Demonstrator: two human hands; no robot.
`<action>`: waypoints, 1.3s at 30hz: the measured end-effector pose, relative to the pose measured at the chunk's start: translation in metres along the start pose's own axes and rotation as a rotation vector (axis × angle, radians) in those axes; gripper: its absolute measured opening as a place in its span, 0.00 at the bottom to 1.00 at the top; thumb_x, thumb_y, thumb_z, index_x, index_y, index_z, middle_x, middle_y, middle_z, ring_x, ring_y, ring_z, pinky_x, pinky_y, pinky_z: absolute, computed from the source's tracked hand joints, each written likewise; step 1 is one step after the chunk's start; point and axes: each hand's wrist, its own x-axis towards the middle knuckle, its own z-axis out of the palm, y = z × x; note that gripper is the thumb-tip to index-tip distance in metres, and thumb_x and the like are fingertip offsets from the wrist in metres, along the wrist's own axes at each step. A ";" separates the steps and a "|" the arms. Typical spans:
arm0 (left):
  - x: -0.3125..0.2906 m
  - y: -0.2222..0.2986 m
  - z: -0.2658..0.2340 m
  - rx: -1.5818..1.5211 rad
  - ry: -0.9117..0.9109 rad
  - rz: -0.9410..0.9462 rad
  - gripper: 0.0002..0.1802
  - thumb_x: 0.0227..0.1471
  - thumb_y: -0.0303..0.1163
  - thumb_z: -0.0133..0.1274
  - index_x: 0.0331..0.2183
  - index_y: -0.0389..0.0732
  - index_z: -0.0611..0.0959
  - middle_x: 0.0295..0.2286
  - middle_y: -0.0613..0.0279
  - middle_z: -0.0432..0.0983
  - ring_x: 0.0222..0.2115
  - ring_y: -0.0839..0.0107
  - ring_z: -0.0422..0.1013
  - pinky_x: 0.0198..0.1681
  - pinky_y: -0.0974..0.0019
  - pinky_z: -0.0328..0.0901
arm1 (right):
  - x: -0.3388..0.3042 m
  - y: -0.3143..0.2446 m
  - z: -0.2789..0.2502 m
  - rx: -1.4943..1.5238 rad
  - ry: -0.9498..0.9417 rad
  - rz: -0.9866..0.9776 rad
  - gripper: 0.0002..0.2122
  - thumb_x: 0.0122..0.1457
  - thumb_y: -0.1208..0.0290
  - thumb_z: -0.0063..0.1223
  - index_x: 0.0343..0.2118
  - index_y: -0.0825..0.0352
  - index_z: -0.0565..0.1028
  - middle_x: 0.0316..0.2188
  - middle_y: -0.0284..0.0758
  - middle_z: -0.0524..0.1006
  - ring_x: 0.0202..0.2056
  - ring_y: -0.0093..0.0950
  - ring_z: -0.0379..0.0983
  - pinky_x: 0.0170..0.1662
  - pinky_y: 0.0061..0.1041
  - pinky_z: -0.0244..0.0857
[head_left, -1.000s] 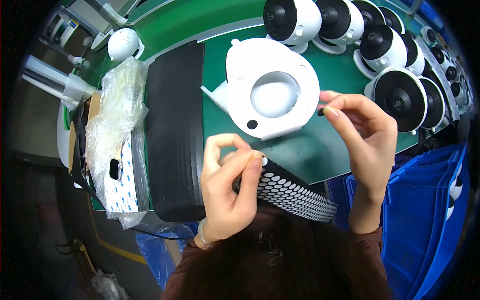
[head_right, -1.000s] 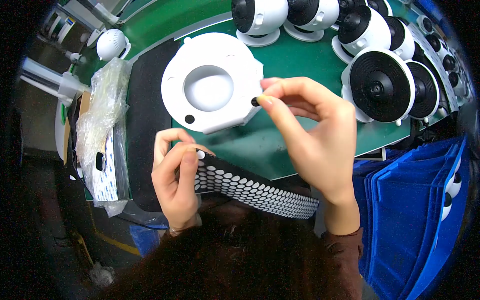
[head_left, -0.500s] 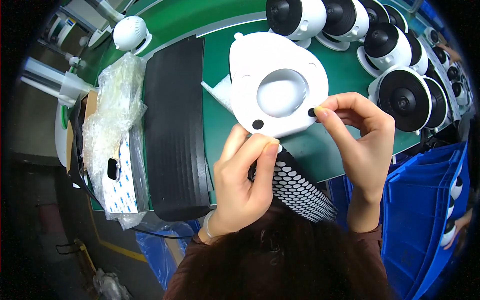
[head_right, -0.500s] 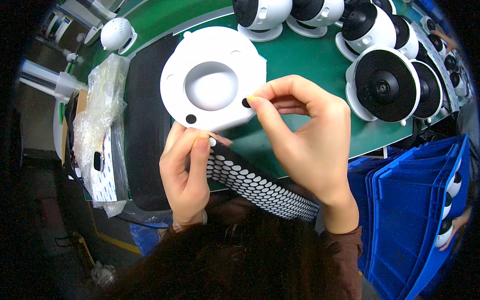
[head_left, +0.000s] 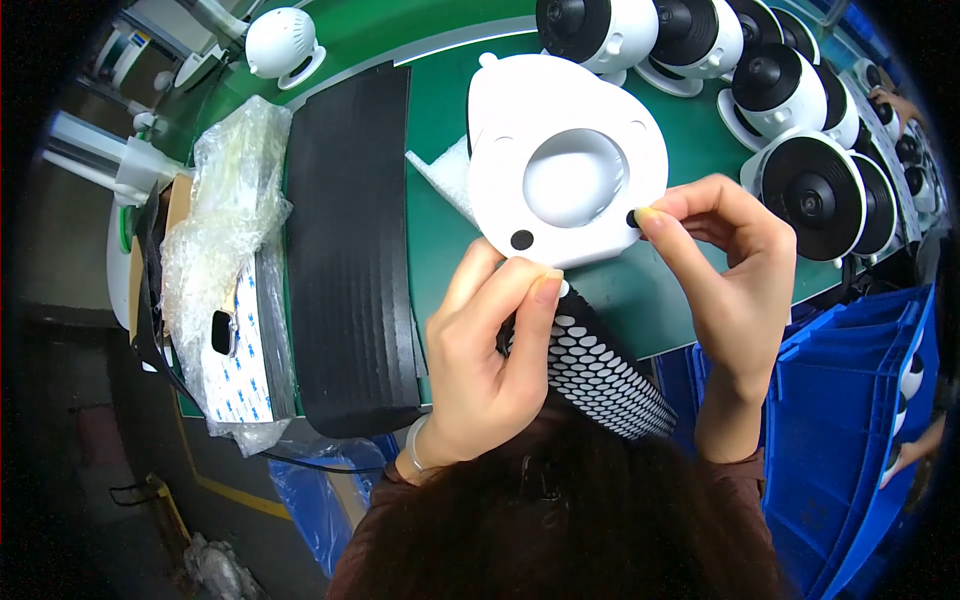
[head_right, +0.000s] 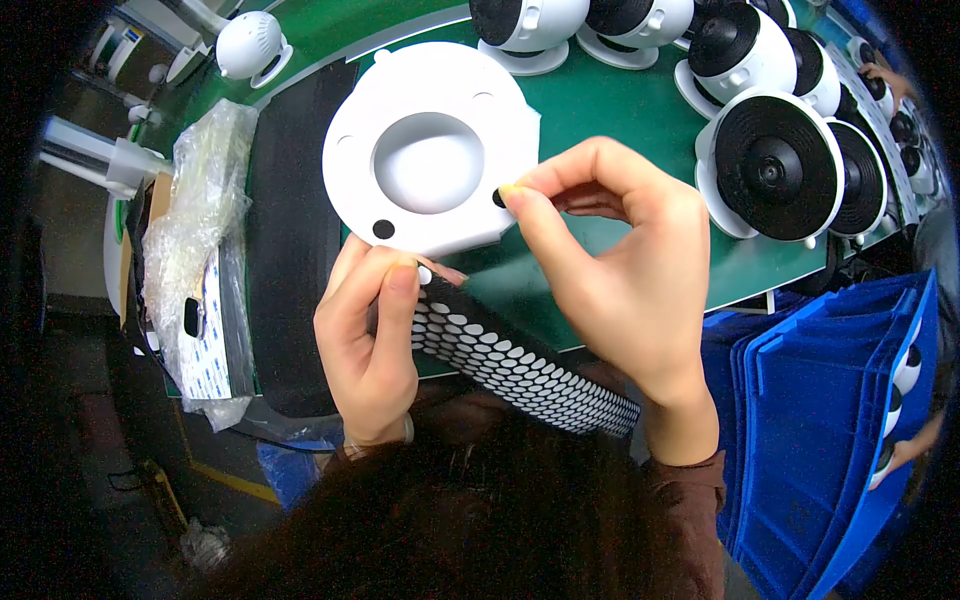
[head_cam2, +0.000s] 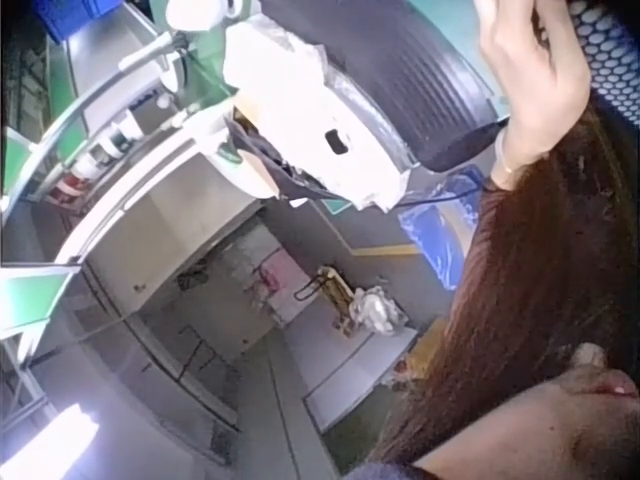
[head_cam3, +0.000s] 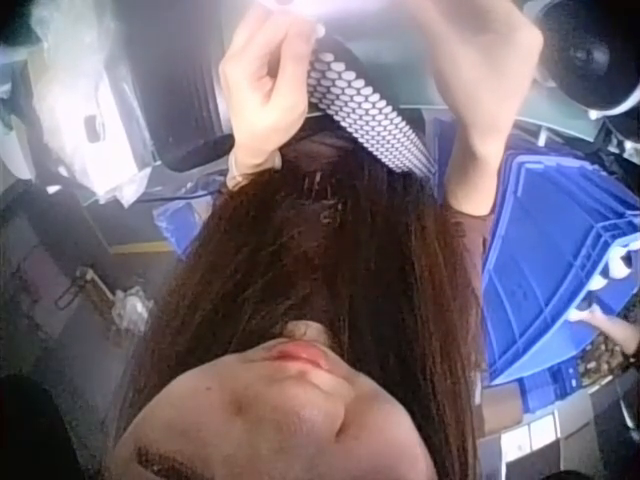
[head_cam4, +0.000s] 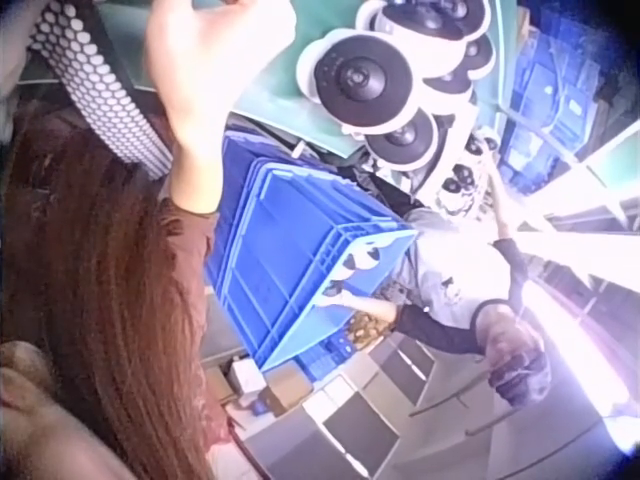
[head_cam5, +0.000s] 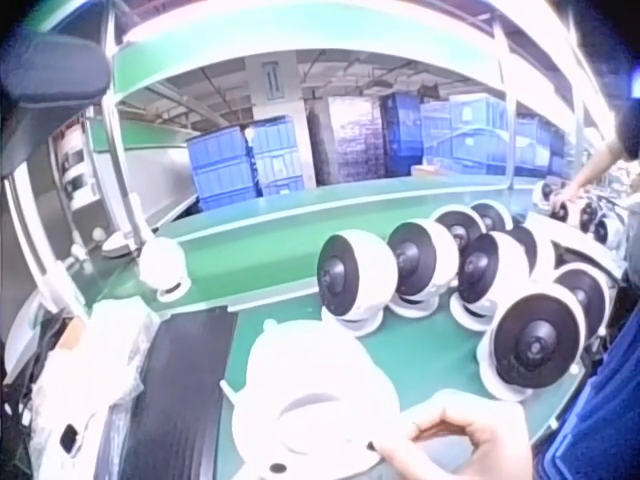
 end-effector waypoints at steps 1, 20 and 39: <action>-0.001 0.000 -0.001 0.009 -0.006 -0.009 0.04 0.45 0.22 0.44 0.23 0.32 0.73 0.20 0.58 0.64 0.17 0.74 0.61 0.20 0.75 0.55 | 0.001 0.003 0.002 0.001 -0.003 0.000 0.03 0.44 0.80 0.52 0.21 0.73 0.70 0.21 0.33 0.72 0.24 0.16 0.68 0.30 0.11 0.62; -0.019 0.018 -0.024 0.006 0.091 -0.099 0.03 0.43 0.20 0.47 0.21 0.33 0.73 0.12 0.64 0.65 0.11 0.80 0.60 0.15 0.79 0.54 | -0.037 -0.012 0.018 0.098 -0.203 -0.186 0.09 0.33 0.83 0.57 0.22 0.71 0.73 0.21 0.36 0.73 0.23 0.25 0.69 0.26 0.16 0.61; -0.024 0.019 -0.016 0.280 0.196 0.130 0.02 0.39 0.19 0.51 0.20 0.33 0.74 0.11 0.61 0.67 0.08 0.78 0.62 0.12 0.78 0.55 | -0.044 -0.016 0.026 0.051 -0.054 -0.304 0.08 0.34 0.84 0.56 0.21 0.68 0.72 0.19 0.34 0.72 0.19 0.27 0.69 0.22 0.18 0.61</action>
